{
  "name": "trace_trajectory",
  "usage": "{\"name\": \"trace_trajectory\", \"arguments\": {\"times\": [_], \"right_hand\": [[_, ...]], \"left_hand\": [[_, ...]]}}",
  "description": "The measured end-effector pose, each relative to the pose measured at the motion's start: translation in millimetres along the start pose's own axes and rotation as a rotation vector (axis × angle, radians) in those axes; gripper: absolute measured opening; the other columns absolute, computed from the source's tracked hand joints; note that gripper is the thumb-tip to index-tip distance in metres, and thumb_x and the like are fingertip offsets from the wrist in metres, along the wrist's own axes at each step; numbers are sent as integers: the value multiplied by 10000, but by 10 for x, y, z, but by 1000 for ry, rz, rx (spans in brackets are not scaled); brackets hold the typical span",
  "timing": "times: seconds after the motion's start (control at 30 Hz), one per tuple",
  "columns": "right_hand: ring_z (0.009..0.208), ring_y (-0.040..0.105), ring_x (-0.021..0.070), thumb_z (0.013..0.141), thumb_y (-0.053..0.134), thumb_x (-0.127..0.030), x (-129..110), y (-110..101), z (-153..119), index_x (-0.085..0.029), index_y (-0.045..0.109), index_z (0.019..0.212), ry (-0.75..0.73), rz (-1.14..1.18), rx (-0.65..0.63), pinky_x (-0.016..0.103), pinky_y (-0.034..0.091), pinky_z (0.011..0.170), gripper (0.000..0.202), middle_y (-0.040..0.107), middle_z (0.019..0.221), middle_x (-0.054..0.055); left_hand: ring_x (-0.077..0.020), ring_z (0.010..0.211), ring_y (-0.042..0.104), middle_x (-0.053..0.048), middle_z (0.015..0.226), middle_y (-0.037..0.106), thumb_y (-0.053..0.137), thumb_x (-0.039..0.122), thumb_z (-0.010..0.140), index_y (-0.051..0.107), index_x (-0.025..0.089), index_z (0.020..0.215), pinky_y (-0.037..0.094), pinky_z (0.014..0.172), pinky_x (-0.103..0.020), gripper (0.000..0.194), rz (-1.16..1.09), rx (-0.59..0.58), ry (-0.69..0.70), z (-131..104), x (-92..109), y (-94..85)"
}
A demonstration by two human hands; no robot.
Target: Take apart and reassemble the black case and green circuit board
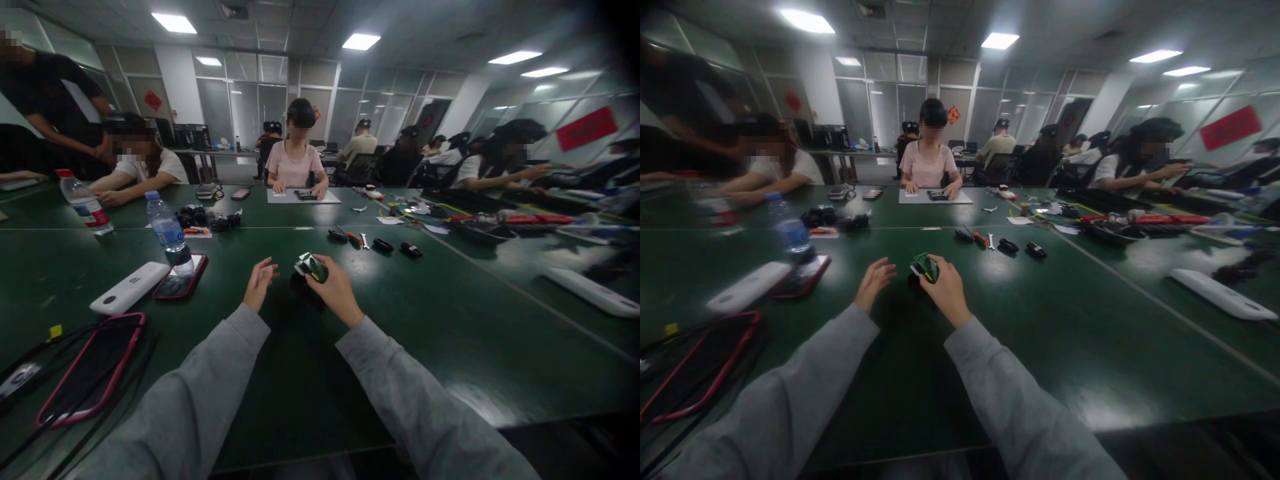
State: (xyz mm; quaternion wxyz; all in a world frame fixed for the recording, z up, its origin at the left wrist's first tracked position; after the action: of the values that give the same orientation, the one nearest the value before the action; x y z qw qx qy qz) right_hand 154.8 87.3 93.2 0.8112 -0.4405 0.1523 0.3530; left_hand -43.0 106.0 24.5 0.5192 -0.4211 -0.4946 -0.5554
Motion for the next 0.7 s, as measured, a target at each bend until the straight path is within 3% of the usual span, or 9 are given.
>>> {"name": "trace_trajectory", "arguments": {"times": [0.27,0.5,0.7], "right_hand": [[946,513,223,753,580,-248,-93,200,-70,-172,509,1177,-124,-213,-91,364,448,833,437,583,1047,77],[984,520,229,773,559,-251,-56,246,-117,-177,481,1202,-132,-184,-116,405,436,868,442,553,1070,93],[1019,531,226,837,519,-275,-12,246,-146,-200,422,1269,-175,-104,-224,406,457,867,450,514,1144,92]], "left_hand": [[-180,919,601,-101,1183,555,459,479,828,437,222,1225,434,808,-349,473,21,-57,-22,-7,-26,58],[-161,871,606,-99,1174,554,480,473,817,453,222,1208,438,765,-317,465,-1,-57,-43,-14,-40,72],[-155,850,609,-106,1176,544,475,461,824,444,213,1208,441,767,-329,459,18,-69,-77,-39,-24,99]]}}
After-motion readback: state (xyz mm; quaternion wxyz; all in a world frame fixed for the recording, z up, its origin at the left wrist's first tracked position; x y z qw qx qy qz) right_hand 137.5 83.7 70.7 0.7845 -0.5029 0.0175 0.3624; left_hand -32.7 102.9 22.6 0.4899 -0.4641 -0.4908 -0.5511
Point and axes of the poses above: each hand's wrist, its own z-axis towards the middle knuckle, its own y-axis out of the palm, x = y × z, the point moved 9 cm from there along z, towards the middle knuckle
